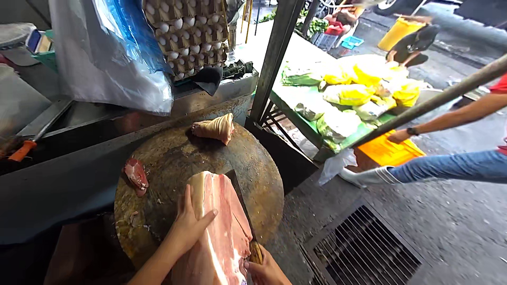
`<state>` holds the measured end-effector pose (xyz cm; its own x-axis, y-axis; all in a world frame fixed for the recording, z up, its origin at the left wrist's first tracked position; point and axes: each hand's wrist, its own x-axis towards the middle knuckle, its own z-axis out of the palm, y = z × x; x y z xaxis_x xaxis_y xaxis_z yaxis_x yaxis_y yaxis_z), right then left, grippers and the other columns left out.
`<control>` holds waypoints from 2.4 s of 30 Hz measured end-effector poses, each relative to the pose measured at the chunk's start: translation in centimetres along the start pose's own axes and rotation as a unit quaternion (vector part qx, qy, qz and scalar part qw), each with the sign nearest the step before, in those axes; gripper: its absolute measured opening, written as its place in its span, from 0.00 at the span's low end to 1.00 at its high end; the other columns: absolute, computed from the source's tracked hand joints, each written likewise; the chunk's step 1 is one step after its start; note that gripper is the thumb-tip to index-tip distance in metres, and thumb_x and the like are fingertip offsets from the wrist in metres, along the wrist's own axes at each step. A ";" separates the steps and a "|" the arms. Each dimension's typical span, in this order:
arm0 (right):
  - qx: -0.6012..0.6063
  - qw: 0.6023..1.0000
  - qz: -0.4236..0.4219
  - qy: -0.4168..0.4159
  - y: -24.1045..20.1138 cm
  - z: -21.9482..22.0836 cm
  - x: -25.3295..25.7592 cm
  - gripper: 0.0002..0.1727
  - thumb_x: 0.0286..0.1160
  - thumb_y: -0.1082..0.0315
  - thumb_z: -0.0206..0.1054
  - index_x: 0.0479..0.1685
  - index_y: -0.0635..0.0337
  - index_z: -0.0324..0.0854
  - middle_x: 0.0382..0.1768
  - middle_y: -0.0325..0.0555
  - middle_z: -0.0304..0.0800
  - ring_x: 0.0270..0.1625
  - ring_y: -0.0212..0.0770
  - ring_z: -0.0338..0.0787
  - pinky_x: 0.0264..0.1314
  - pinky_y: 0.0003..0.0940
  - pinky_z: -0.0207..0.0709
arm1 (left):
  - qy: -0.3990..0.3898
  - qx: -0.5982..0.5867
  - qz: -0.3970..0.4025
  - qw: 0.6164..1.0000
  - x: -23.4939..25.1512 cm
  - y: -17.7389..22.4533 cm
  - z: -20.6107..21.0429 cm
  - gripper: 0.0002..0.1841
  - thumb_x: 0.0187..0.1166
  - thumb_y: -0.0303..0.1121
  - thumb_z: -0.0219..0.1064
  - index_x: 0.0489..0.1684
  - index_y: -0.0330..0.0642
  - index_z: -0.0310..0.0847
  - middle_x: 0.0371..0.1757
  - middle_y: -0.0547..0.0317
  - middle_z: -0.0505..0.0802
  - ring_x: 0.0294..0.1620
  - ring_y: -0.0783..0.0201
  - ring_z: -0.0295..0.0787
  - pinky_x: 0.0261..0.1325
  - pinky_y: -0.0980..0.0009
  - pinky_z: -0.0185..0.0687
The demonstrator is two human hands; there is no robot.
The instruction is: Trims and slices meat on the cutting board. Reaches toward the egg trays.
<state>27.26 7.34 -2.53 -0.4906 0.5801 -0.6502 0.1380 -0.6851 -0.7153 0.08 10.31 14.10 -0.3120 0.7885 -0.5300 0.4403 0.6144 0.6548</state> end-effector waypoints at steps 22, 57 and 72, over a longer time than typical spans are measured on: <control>-0.091 0.996 0.004 -0.020 -3.9 10.3 1.8 0.21 0.74 0.70 0.71 0.62 0.62 0.69 0.22 0.42 0.81 0.15 0.35 0.81 0.23 0.31 0.82 | 0.050 -0.095 -0.072 0.992 0.7 -10.6 -10.5 0.56 0.81 0.57 0.65 0.97 0.48 0.19 0.95 0.33 0.46 0.94 0.39 0.49 0.89 0.41 0.51; -0.121 0.810 -0.573 0.040 -0.4 10.5 7.9 0.47 0.79 0.24 0.49 0.85 0.51 0.62 0.83 0.50 0.67 0.87 0.40 0.68 0.85 0.37 0.67 | 0.248 -0.408 0.087 0.874 0.3 -15.8 -4.3 0.25 0.97 0.43 0.31 0.78 0.42 0.66 0.57 0.74 0.93 0.57 0.85 0.88 0.62 0.81 0.86; 0.109 0.885 -0.451 0.045 -1.2 17.2 9.8 0.42 0.79 0.25 0.48 0.82 0.43 0.72 0.89 0.36 0.66 0.92 0.36 0.60 0.94 0.39 0.54 | 0.117 -0.448 0.177 0.869 7.3 -27.7 -4.1 0.21 0.95 0.44 0.48 0.75 0.49 0.77 0.64 0.72 0.92 0.63 0.83 0.86 0.68 0.81 0.80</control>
<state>7.45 6.29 -3.65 -0.2449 0.9602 0.1343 -0.4487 0.0106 -0.8936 -17.83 -0.81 -5.67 -0.4991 0.8525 -0.1552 -0.2557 0.0262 0.9664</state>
